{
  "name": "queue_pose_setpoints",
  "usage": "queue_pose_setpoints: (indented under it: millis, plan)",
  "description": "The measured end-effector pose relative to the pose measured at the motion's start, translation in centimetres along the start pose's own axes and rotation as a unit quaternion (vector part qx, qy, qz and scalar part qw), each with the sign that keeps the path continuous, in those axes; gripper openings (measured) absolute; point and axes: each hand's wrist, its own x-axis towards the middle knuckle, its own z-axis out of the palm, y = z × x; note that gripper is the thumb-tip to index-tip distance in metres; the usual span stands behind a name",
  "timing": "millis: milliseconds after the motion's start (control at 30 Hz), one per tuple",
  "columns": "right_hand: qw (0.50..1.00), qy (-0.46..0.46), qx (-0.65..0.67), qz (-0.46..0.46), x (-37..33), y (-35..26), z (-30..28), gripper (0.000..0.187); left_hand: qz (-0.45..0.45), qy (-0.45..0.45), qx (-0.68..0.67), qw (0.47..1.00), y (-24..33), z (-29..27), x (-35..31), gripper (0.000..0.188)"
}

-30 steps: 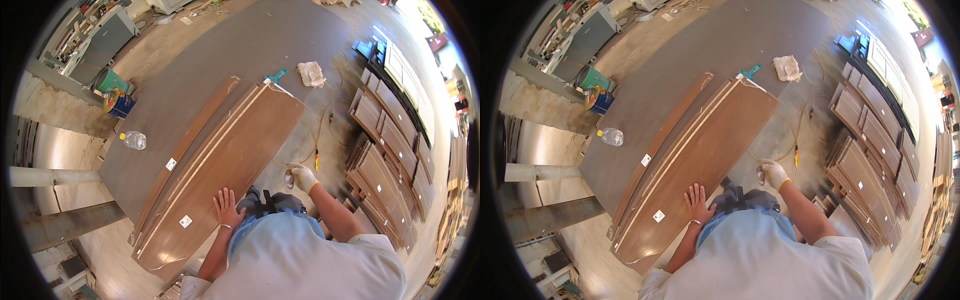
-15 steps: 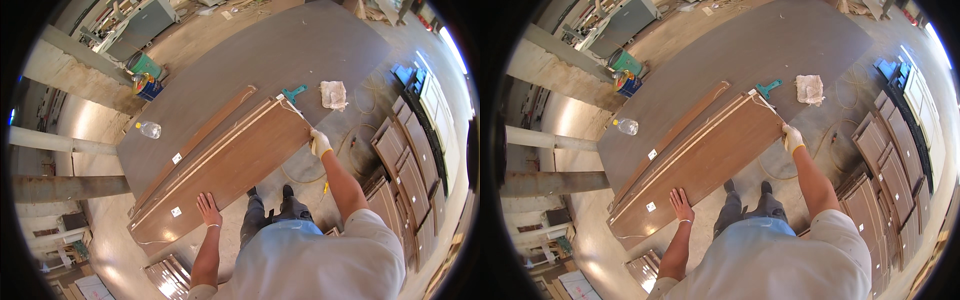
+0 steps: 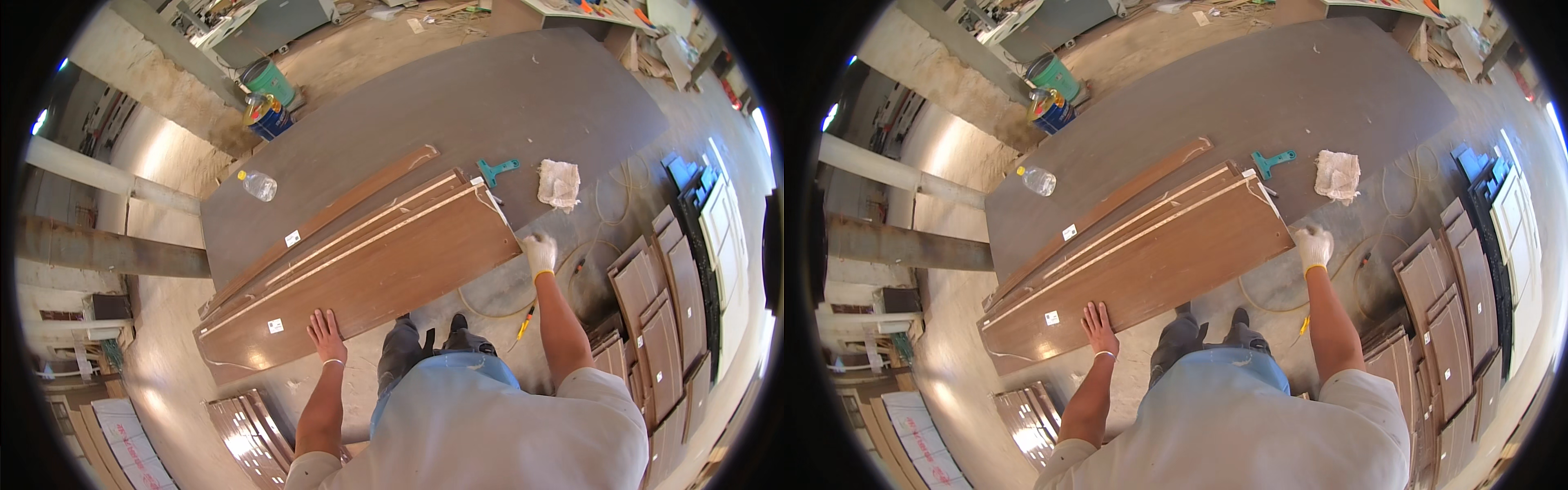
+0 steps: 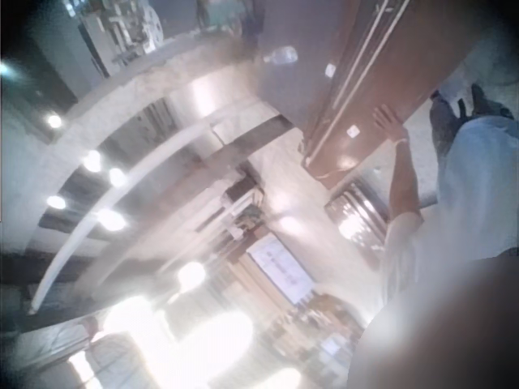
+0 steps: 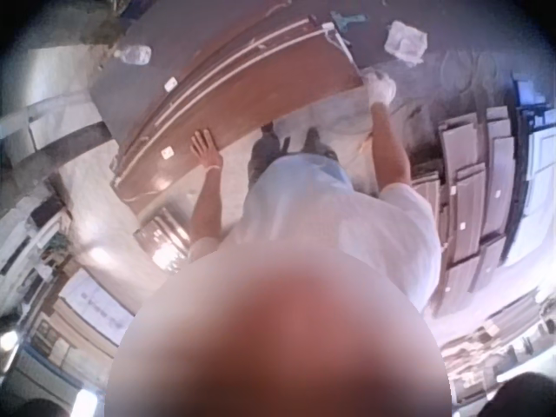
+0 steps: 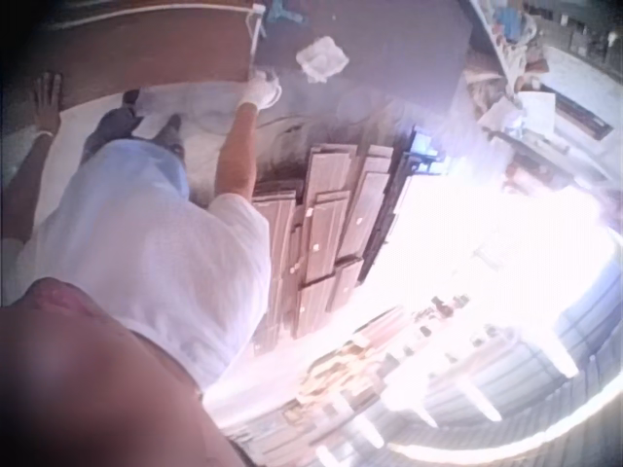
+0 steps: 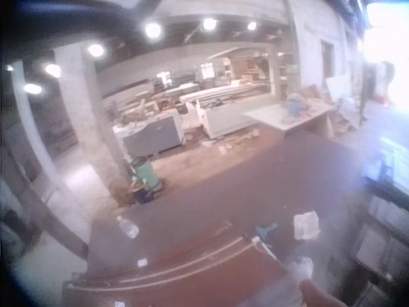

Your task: The person applies masking tape to the edges of a large wooden panel, then wipes the surface with a cloth. They repeat the process on another panel, applying tape to edges and wiping the surface.

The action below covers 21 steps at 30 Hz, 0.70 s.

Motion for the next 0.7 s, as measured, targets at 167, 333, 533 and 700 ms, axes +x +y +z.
queue_pose_setpoints:
  millis: [167, 333, 533, 700]
  plan:
    - [0.947, -0.039, -0.174, -0.268, 2.6, -10.3, 0.4, 0.054, 0.012, 0.047, -0.03, 0.998, 0.0, 0.0, -0.1, 0.088]
    - [0.937, -0.1, -0.195, -0.273, 6.1, -18.5, 5.4, 0.034, -0.014, 0.02, -0.047, 0.999, 0.5, -0.5, -0.2, 0.087]
    - [0.855, -0.152, -0.395, -0.299, 11.1, -18.3, 6.8, 0.029, -0.024, 0.002, -0.053, 0.998, 0.8, -1.0, -0.3, 0.079]
    - [0.966, -0.158, -0.186, -0.085, 15.7, -13.4, 5.5, 0.054, -0.02, 0.008, -0.046, 0.999, 1.1, -0.9, -0.2, 0.081]
